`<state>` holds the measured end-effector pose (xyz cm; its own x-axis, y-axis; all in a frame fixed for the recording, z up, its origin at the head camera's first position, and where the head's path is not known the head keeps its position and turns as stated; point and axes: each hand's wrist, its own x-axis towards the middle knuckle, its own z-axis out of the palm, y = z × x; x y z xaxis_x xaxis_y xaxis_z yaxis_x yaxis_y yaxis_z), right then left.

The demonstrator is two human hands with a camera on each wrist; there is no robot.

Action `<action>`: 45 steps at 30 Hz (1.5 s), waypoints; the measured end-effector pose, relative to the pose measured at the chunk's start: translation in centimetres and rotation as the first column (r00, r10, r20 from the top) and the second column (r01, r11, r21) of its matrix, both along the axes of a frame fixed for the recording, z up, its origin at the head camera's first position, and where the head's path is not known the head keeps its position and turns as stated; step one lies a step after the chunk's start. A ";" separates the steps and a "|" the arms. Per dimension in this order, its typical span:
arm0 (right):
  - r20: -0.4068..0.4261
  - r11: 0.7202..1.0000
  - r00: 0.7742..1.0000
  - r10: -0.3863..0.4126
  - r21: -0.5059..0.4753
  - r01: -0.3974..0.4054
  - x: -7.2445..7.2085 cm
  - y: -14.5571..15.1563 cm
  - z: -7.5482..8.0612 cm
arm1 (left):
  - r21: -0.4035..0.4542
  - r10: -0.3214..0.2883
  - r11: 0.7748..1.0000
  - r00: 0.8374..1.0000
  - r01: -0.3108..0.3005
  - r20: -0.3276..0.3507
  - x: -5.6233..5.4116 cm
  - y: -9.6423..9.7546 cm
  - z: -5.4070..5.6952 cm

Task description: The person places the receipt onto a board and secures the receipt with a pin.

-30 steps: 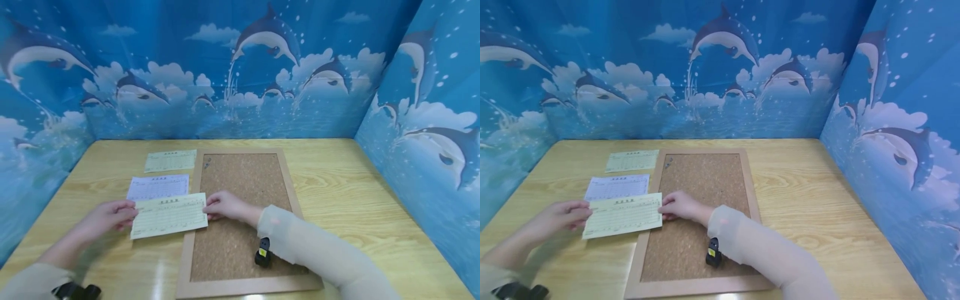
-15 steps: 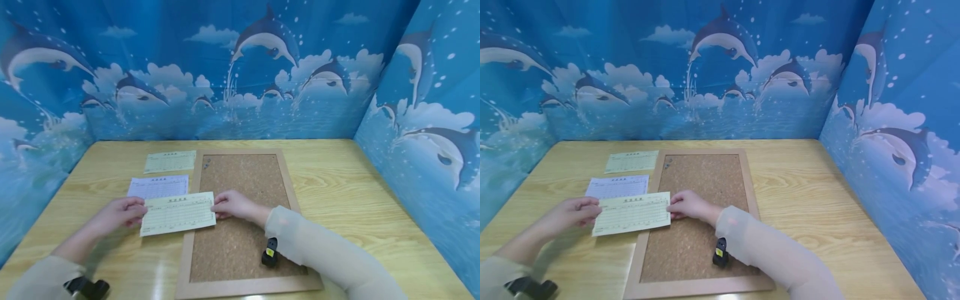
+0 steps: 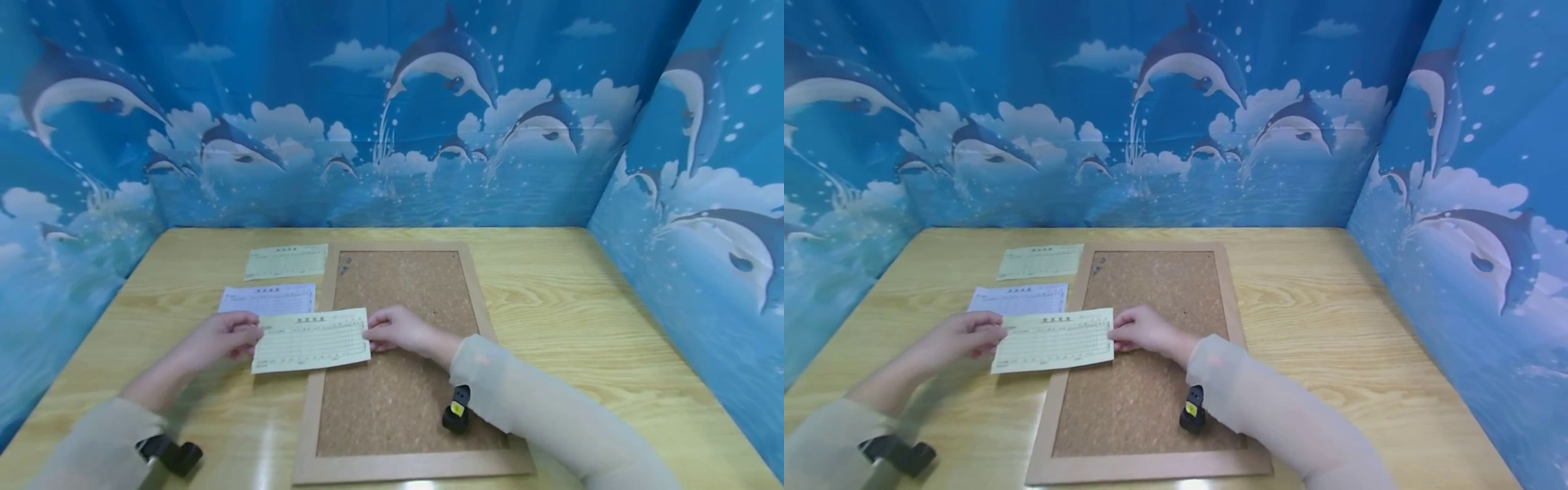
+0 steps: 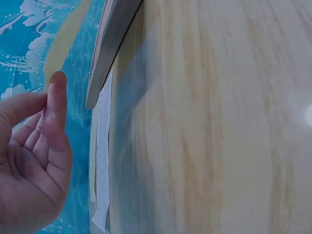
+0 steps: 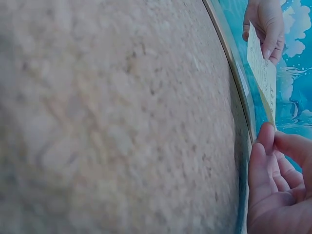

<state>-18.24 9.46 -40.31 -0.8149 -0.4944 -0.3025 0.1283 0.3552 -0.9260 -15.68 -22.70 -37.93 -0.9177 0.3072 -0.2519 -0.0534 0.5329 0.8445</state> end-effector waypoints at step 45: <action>0.025 0.989 0.989 -0.143 0.037 0.142 0.5 4.9 0.3 | 0.049 -0.059 0.997 0.998 0.058 0.017 -2.5 4.6 0.0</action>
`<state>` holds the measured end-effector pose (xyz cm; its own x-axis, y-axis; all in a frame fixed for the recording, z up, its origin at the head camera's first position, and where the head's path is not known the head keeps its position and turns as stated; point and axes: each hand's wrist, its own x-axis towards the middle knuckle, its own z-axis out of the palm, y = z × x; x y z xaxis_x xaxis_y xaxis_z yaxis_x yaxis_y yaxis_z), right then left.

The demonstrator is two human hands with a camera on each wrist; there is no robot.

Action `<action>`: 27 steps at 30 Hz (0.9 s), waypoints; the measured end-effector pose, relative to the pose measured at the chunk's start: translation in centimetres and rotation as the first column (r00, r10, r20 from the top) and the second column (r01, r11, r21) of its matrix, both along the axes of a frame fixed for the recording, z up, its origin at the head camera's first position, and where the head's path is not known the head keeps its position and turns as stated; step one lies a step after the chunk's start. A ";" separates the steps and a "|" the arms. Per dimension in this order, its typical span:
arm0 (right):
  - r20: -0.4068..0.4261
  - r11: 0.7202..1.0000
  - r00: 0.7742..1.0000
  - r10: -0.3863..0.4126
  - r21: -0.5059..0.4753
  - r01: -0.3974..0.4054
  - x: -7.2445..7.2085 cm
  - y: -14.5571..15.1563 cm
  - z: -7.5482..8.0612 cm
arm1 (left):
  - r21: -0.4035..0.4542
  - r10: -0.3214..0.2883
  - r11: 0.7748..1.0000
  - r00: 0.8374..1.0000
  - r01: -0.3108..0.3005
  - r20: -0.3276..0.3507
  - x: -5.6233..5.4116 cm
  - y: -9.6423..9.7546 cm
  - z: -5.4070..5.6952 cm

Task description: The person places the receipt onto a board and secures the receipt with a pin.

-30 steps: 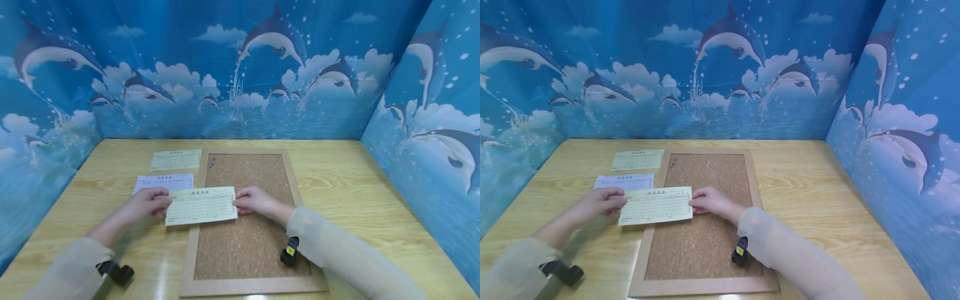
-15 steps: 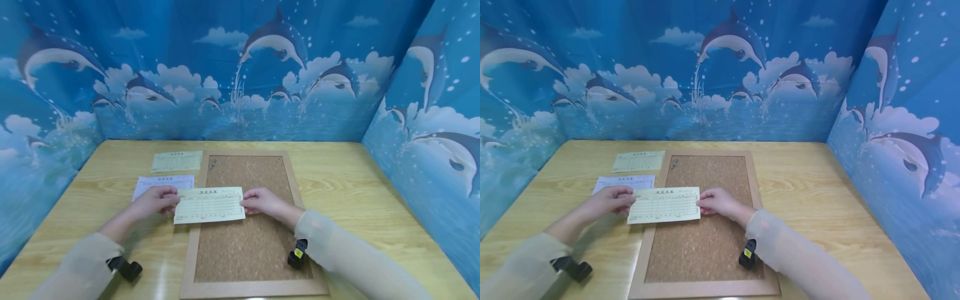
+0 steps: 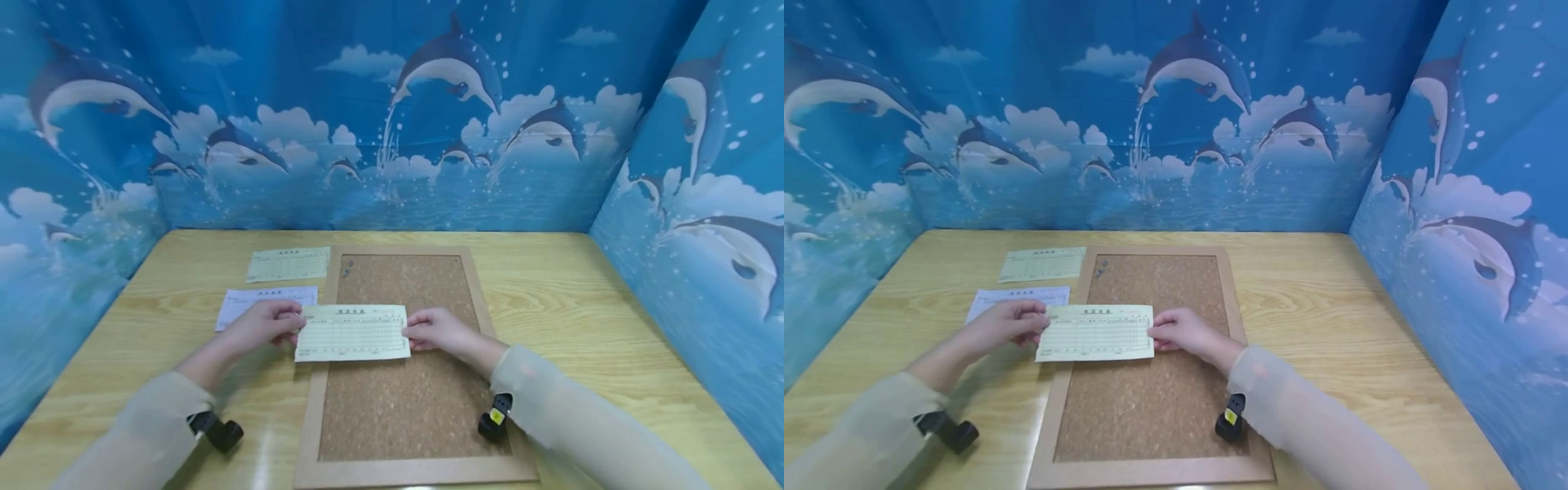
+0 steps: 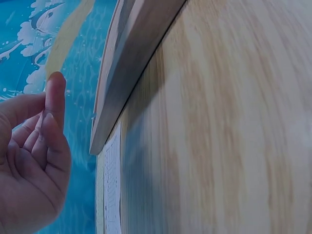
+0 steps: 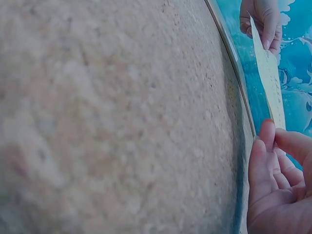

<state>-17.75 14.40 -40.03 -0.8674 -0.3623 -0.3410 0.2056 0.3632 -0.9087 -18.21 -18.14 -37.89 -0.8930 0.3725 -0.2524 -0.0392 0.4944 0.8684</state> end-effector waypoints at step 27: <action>0.003 0.995 0.996 -0.090 0.034 0.090 0.2 2.0 0.2 | 0.040 -0.012 0.999 1.000 0.013 -0.017 -0.5 2.1 -0.1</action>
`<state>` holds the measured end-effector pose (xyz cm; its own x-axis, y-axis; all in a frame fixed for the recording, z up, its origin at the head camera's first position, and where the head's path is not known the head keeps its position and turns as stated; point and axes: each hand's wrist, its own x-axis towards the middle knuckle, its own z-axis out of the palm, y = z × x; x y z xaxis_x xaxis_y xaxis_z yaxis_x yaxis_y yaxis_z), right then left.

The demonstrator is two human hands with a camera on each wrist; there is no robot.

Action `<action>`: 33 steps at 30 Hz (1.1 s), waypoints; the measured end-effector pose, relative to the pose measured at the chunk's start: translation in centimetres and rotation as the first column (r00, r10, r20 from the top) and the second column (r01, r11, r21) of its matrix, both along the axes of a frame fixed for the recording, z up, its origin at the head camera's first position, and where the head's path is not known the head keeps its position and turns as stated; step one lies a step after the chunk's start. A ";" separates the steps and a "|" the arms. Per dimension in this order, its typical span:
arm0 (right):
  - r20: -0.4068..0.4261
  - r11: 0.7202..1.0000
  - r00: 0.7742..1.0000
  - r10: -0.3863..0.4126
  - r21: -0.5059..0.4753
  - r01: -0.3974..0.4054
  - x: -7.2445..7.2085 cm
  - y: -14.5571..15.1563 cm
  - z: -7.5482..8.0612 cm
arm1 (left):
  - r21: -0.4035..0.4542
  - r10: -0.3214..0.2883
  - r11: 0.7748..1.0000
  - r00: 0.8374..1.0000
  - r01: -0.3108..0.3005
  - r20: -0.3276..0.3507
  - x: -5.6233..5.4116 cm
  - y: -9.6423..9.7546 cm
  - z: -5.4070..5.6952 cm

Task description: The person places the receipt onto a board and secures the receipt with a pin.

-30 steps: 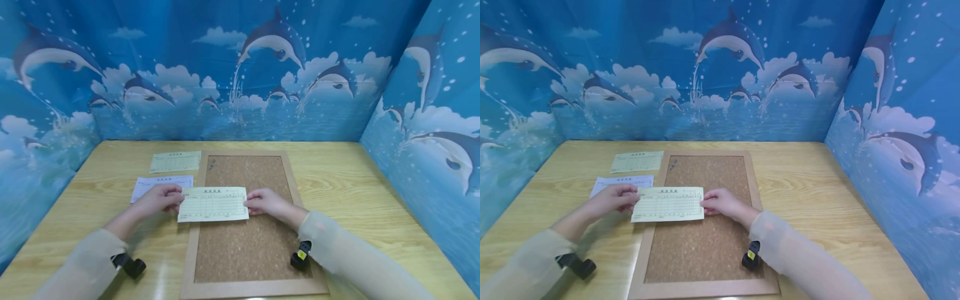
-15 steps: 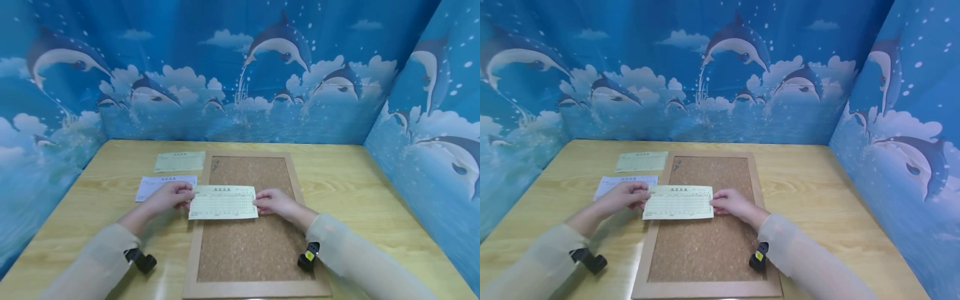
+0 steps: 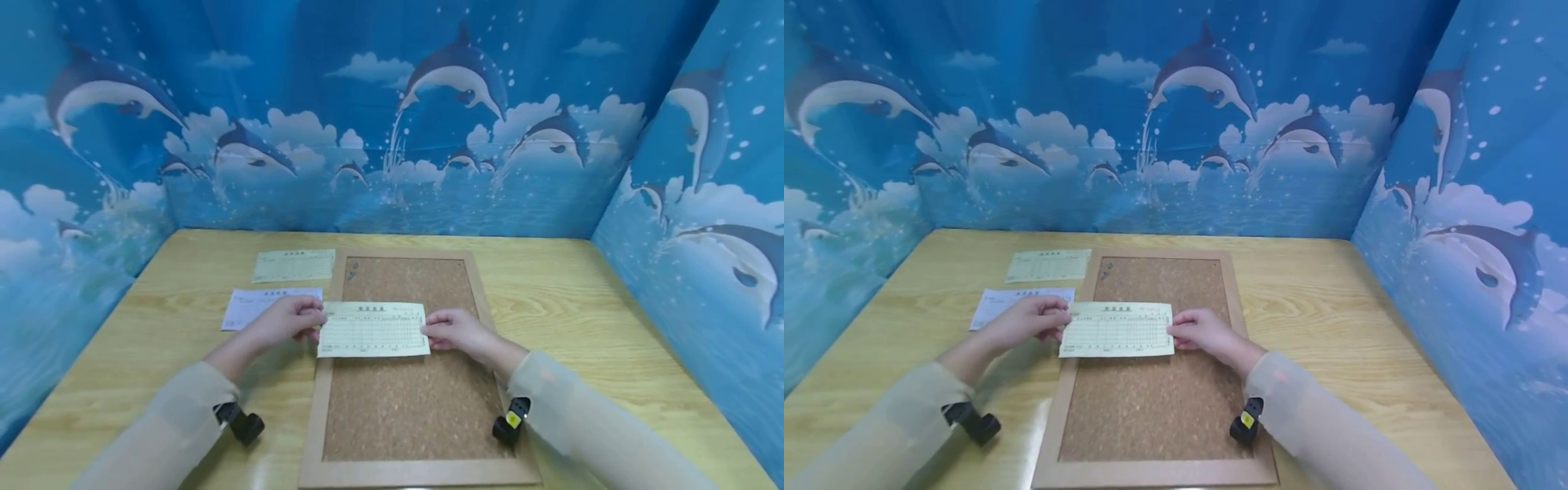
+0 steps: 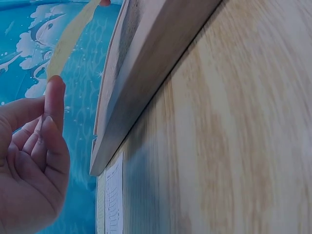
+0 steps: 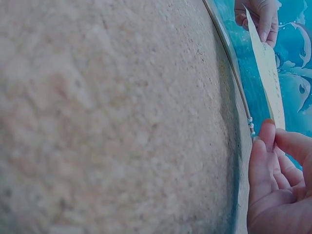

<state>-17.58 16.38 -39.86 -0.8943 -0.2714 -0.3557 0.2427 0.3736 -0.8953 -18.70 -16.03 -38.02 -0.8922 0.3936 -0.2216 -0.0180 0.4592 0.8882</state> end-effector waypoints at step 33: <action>0.004 1.000 1.000 -0.030 -0.007 0.030 -0.7 2.3 -0.1 | 0.004 0.006 1.000 0.998 -0.006 0.070 -1.1 2.3 -0.2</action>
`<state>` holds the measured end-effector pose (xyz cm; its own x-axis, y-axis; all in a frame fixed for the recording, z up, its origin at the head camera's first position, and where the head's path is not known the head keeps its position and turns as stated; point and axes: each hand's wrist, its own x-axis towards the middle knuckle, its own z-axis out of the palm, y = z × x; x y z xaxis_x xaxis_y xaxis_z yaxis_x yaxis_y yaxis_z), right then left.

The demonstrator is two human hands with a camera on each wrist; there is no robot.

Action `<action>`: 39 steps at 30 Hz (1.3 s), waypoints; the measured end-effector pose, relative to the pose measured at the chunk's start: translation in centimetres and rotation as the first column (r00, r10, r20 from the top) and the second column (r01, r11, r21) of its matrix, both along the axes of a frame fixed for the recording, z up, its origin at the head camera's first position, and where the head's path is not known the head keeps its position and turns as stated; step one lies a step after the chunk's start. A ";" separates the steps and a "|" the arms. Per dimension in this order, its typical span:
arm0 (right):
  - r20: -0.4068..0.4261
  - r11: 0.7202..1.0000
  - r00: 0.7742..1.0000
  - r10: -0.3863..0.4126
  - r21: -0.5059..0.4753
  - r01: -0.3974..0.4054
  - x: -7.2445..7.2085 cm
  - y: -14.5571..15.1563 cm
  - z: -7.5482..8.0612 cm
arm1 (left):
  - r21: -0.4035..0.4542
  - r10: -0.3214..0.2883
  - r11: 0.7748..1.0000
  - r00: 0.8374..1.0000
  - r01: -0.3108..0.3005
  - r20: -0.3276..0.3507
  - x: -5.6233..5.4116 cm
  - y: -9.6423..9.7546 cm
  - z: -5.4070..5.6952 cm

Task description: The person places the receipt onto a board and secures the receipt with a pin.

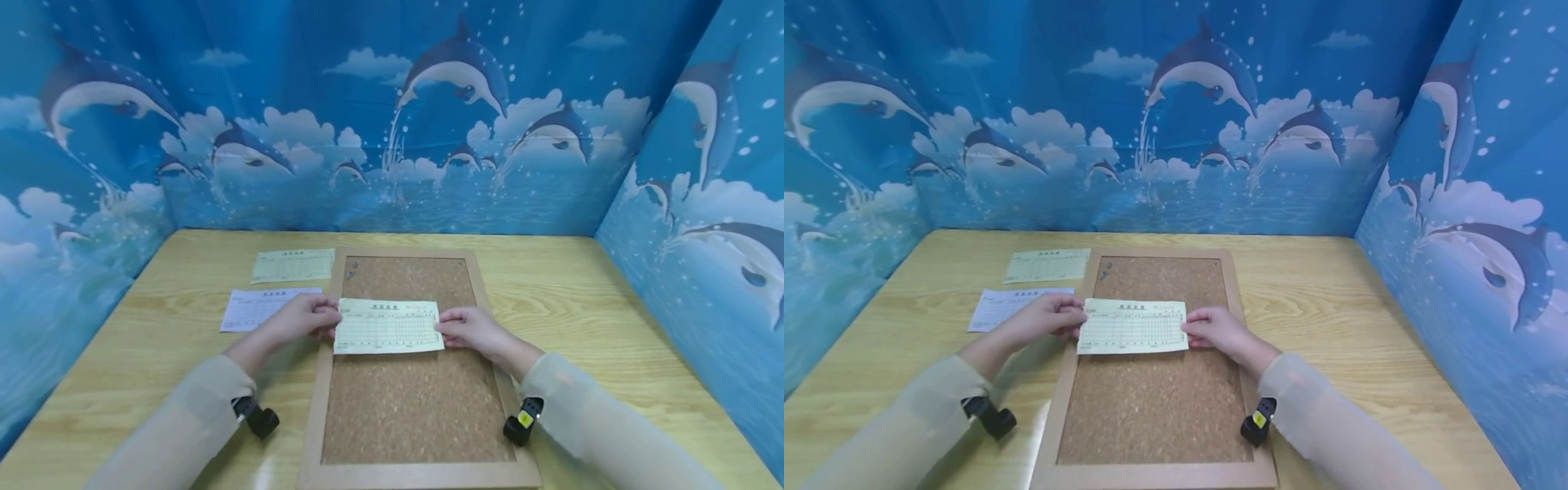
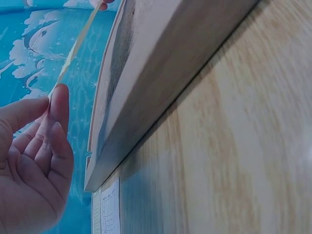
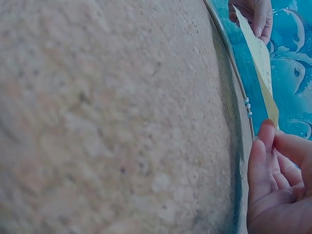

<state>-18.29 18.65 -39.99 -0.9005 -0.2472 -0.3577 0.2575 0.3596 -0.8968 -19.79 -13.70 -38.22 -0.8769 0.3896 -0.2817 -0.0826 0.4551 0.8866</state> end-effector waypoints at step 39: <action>-0.018 0.998 0.999 -0.051 -0.034 0.051 -1.2 1.7 0.3 | 0.038 0.092 0.995 0.996 -0.092 0.000 -1.8 2.5 -0.3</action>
